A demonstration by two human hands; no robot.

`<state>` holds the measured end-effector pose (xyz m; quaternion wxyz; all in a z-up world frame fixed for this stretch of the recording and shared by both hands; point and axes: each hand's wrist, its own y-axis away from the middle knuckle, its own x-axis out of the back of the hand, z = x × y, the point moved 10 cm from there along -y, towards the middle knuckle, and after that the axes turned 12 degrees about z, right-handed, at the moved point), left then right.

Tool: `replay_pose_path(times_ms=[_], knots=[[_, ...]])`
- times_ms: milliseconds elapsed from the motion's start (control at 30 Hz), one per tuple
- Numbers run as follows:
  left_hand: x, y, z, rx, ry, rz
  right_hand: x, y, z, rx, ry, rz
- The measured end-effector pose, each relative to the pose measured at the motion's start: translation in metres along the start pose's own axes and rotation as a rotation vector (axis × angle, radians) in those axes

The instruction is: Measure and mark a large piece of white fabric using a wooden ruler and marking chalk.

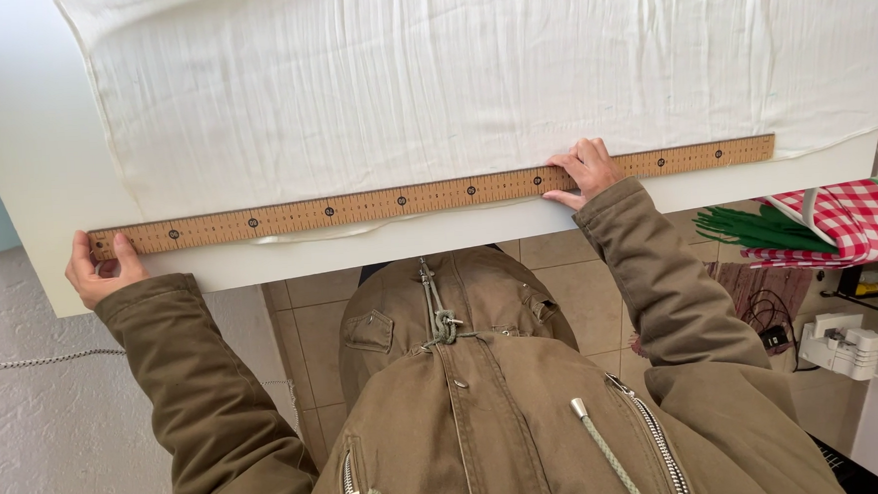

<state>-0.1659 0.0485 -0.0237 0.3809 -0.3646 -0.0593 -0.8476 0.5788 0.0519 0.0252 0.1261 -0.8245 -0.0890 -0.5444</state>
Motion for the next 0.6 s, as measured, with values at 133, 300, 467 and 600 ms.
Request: replay_pose_path(times_ms=[133,300,467,600], knots=[[0.004,0.004,0.006,0.026,0.008,0.010,-0.003,0.002,0.003,-0.024,-0.022,0.005],[0.006,0.009,0.012,-0.004,0.028,0.025,-0.008,0.004,0.008,-0.012,-0.066,0.012],[0.005,0.012,0.002,0.075,0.161,0.019,-0.007,0.005,0.010,-0.035,-0.107,0.018],[0.006,0.012,-0.005,0.106,0.222,0.010,0.004,0.004,0.000,0.061,-0.043,0.070]])
